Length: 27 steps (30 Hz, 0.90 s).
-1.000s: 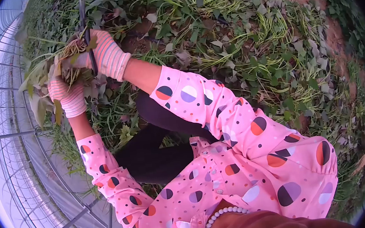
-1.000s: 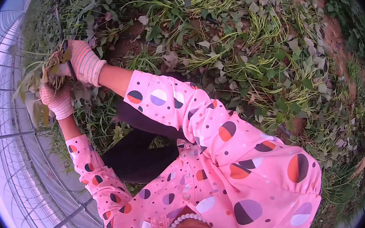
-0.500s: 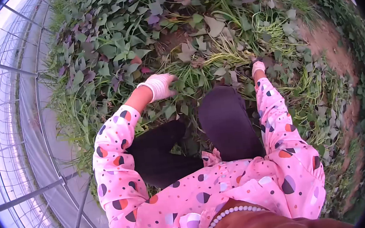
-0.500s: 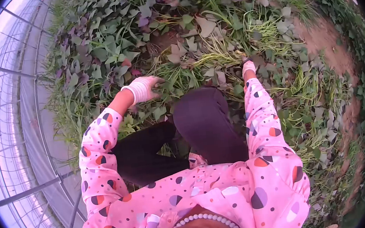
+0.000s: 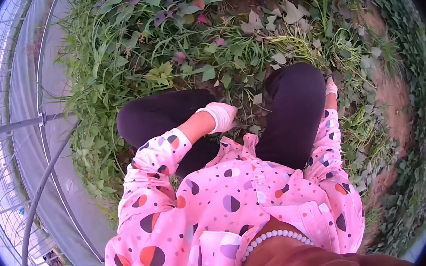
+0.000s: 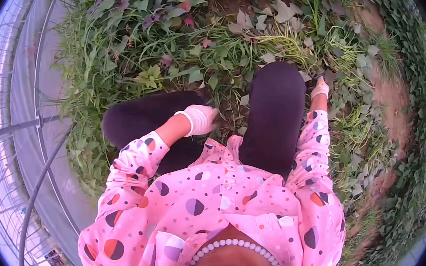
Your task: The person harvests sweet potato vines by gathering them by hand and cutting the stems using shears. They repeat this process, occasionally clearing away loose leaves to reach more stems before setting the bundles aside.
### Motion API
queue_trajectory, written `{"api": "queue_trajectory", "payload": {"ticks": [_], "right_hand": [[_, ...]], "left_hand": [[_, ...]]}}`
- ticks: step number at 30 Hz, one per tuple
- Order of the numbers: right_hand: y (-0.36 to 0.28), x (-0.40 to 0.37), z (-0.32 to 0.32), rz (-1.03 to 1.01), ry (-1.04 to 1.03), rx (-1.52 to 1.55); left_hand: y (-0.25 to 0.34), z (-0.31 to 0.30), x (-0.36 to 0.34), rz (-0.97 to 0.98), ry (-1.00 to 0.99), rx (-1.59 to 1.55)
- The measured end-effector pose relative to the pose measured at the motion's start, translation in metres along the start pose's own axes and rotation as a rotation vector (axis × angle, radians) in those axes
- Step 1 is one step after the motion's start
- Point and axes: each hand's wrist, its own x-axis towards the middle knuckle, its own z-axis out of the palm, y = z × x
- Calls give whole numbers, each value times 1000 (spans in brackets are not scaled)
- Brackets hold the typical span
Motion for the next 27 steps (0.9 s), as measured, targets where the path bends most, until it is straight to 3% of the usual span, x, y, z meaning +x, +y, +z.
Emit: {"api": "queue_trajectory", "payload": {"ticks": [1, 2, 3, 5, 6, 7, 8, 9, 11, 13, 15, 17, 18, 21, 23, 25, 26, 27], "right_hand": [[-3, -3, -8, 18, -68, 114], [11, 42, -25, 58, -201, 249], [-2, -6, -37, -14, -253, 177], [-20, -25, -63, -120, -313, 111], [-30, -29, -71, -218, -365, 61], [-39, -29, -74, -319, -420, 16], [-42, -30, -75, -644, -459, -83], [-75, -103, -59, -371, -367, 187], [-114, -166, -49, -447, -405, 244], [-146, -229, -37, -525, -496, 303], [-169, -289, -23, -607, -572, 358], [-185, -342, -6, -746, -719, 351], [-190, -363, 2, -757, -710, 355], [-190, -419, 30, -788, -817, 328], [-179, -453, 52, -801, -854, 302], [-171, -455, 70, -803, -944, 179], [-165, -458, 83, -784, -918, 129], [-161, -457, 94, -774, -877, 82]], "left_hand": [[8, 32, 24, -4, -147, -21], [13, 75, 50, 42, -170, -72], [18, 118, 70, 91, -196, -121], [28, 169, 86, -74, -286, -623], [22, 182, 107, -49, -345, -556], [25, 164, 98, 94, -213, -290], [21, 165, 103, 127, -197, -240], [16, 167, 110, 158, -182, -188], [15, 173, 117, 233, -204, -181], [24, 168, 108, 188, -287, -156], [14, 207, 160, 228, -332, -214], [22, 172, 120, 134, -453, -369], [16, 179, 137, 264, -406, -230], [3, 191, 148, 170, -510, -275], [9, 152, 103, 335, -514, -402], [-4, 202, 157, 256, -661, -363], [3, 153, 110, 142, -693, -470], [-13, 205, 158, 98, -812, -471]]}}
